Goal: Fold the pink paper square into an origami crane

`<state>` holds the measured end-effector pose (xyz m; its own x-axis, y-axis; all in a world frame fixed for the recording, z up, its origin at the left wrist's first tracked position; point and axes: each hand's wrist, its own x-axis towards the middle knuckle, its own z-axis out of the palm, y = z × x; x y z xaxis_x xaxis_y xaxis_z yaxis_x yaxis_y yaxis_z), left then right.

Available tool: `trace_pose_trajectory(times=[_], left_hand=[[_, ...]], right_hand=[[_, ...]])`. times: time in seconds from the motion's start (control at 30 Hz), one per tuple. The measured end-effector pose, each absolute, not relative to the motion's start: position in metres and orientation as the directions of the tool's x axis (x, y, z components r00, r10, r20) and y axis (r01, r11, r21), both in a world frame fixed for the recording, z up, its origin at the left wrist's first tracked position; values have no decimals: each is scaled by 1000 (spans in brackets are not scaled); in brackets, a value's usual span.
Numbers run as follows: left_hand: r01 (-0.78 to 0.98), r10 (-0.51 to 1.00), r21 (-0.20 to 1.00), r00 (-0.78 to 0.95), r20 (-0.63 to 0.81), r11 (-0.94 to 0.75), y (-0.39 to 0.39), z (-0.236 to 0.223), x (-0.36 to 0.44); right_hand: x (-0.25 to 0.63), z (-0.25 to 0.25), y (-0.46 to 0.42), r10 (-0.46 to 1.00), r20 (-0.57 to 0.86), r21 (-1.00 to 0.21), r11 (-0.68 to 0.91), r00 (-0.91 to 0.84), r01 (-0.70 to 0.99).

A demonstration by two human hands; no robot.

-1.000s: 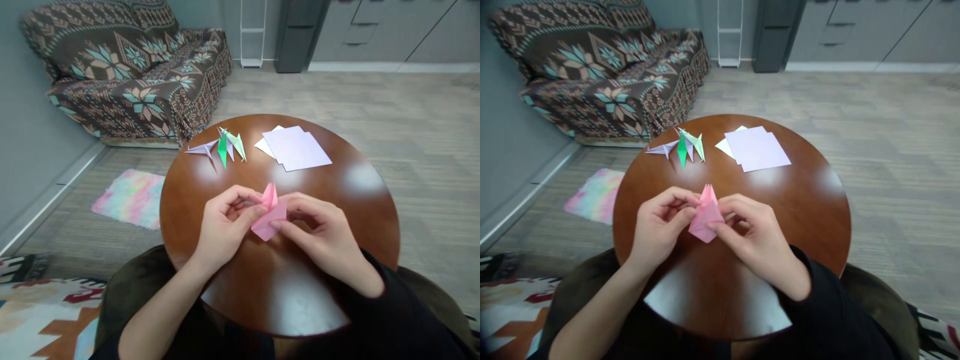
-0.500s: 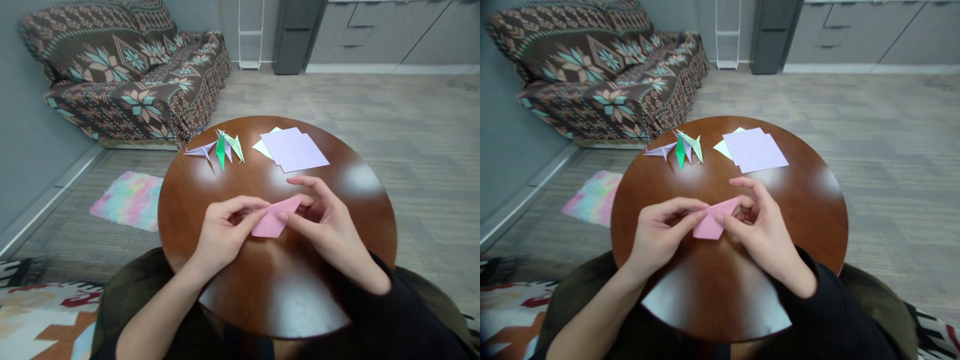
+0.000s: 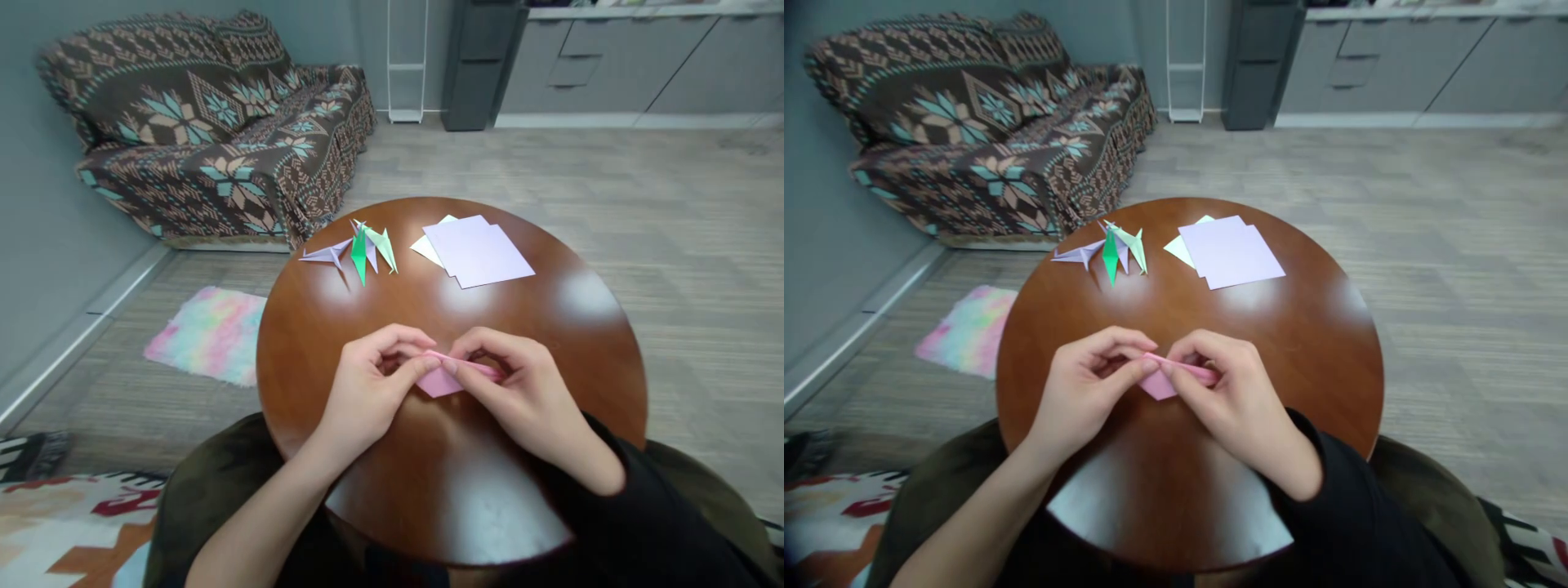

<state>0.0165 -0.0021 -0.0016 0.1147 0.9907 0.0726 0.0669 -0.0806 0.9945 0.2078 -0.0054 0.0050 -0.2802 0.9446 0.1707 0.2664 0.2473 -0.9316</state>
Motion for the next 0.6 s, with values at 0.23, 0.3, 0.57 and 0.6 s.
trace_pose_trajectory(times=[0.23,0.3,0.57,0.6], left_hand=[[119,963,971,198,180,-206,-3,2,15],[104,964,972,188,186,-208,-4,3,15],[88,990,990,94,104,-113,1,3,9],[94,991,989,77,106,-113,2,2,7]], right_hand=[[207,8,-7,943,185,-926,262,-278,272],[207,9,-8,949,154,-943,224,-276,246],[215,6,-1,968,106,-959,160,-228,234],[217,6,0,970,100,-961,152,-221,231]])
